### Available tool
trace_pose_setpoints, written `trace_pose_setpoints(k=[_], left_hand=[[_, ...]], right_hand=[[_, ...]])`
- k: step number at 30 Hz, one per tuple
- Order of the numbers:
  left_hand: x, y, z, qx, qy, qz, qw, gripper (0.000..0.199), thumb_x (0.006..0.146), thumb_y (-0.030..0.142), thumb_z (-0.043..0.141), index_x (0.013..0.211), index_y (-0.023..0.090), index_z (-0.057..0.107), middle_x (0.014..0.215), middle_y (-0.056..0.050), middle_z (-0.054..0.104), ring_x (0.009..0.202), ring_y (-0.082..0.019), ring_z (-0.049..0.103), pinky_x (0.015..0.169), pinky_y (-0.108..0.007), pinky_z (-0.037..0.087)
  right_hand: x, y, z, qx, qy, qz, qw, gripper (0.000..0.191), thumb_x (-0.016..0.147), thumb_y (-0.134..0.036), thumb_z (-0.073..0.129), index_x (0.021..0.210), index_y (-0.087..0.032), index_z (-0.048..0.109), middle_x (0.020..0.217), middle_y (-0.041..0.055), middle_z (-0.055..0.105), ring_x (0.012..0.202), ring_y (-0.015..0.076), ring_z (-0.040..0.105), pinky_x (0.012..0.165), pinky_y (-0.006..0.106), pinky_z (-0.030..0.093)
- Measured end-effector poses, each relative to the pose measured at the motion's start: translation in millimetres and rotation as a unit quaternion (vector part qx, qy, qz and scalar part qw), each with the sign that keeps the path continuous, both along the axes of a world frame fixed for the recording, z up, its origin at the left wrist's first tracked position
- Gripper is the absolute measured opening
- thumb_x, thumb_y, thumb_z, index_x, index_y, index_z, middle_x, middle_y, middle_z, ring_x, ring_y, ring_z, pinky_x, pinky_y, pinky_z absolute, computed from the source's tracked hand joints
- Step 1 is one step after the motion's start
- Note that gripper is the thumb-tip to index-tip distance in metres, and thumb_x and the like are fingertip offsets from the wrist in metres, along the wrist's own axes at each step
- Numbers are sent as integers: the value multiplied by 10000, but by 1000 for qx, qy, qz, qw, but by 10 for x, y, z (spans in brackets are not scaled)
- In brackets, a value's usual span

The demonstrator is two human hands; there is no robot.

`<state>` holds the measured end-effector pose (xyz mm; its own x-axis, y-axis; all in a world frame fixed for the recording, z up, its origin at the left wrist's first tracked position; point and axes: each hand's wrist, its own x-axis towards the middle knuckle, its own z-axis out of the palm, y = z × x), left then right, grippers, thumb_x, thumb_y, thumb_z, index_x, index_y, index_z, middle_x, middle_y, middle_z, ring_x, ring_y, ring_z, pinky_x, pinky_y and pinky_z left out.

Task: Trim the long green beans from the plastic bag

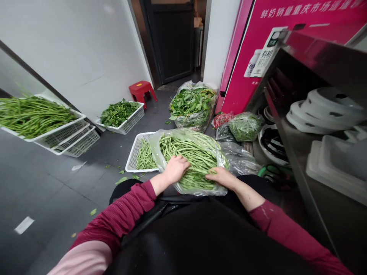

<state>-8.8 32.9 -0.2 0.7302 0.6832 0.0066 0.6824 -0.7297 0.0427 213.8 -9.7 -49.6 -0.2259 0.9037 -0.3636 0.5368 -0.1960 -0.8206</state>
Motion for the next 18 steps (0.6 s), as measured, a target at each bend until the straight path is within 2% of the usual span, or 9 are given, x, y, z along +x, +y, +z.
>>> trace_pose_setpoints(k=[3, 5, 8, 10, 12, 14, 16, 18], left_hand=[[-52, 72, 116, 30, -32, -29, 999, 226, 843, 296, 372, 856, 202, 576, 766, -38, 550, 818, -161, 469, 793, -325, 320], [-62, 72, 151, 45, -38, -44, 997, 234, 849, 300, 360, 897, 212, 571, 757, -28, 534, 788, -148, 476, 817, -323, 313], [-34, -11, 206, 58, -31, -28, 997, 267, 864, 303, 317, 932, 215, 560, 773, -28, 511, 724, -135, 481, 726, -282, 353], [-4, -112, 275, 65, -18, -9, 998, 265, 864, 292, 312, 927, 202, 554, 786, -35, 497, 685, -133, 477, 625, -257, 356], [12, -212, 363, 76, -5, -7, 997, 233, 854, 265, 339, 902, 185, 552, 791, -41, 491, 678, -139, 476, 585, -257, 344], [4, -267, 433, 80, -3, -16, 997, 203, 841, 245, 371, 883, 178, 558, 787, -45, 494, 699, -144, 481, 596, -266, 338], [-22, -260, 447, 59, -20, -37, 997, 197, 836, 269, 400, 894, 201, 575, 788, -38, 508, 733, -140, 494, 628, -269, 330], [-46, -206, 397, 15, -48, -69, 996, 201, 827, 322, 428, 917, 248, 591, 800, -19, 531, 767, -126, 509, 665, -263, 321]], right_hand=[[61, 2, 194, -20, 149, -56, 987, 309, 719, -455, 492, 738, -158, 573, 401, -74, 326, 330, 63, 267, 353, 206, 223], [53, 9, 285, 22, 153, -80, 985, 294, 729, -440, 481, 718, -158, 561, 411, -70, 329, 338, 64, 267, 362, 209, 223], [8, 27, 314, 140, 31, -104, 984, 215, 715, -352, 493, 618, -167, 544, 442, -37, 401, 416, 87, 357, 435, 219, 274], [-21, 38, 256, 213, -76, -121, 966, 161, 681, -284, 511, 562, -175, 519, 510, -13, 468, 505, 107, 410, 491, 225, 285], [-41, 47, 154, 238, -134, -145, 951, 130, 649, -254, 529, 545, -182, 498, 577, 2, 505, 555, 117, 426, 505, 228, 276], [-59, 57, 46, 182, -100, -171, 963, 166, 648, -291, 546, 540, -184, 479, 565, 3, 493, 524, 111, 409, 476, 224, 262], [-93, 62, -21, 39, 26, -175, 983, 281, 683, -418, 527, 540, -187, 452, 479, -22, 421, 428, 88, 339, 419, 217, 232], [-163, 56, -18, -126, 179, -148, 965, 398, 703, -559, 460, 565, -186, 441, 430, -53, 348, 358, 63, 252, 370, 204, 192]])
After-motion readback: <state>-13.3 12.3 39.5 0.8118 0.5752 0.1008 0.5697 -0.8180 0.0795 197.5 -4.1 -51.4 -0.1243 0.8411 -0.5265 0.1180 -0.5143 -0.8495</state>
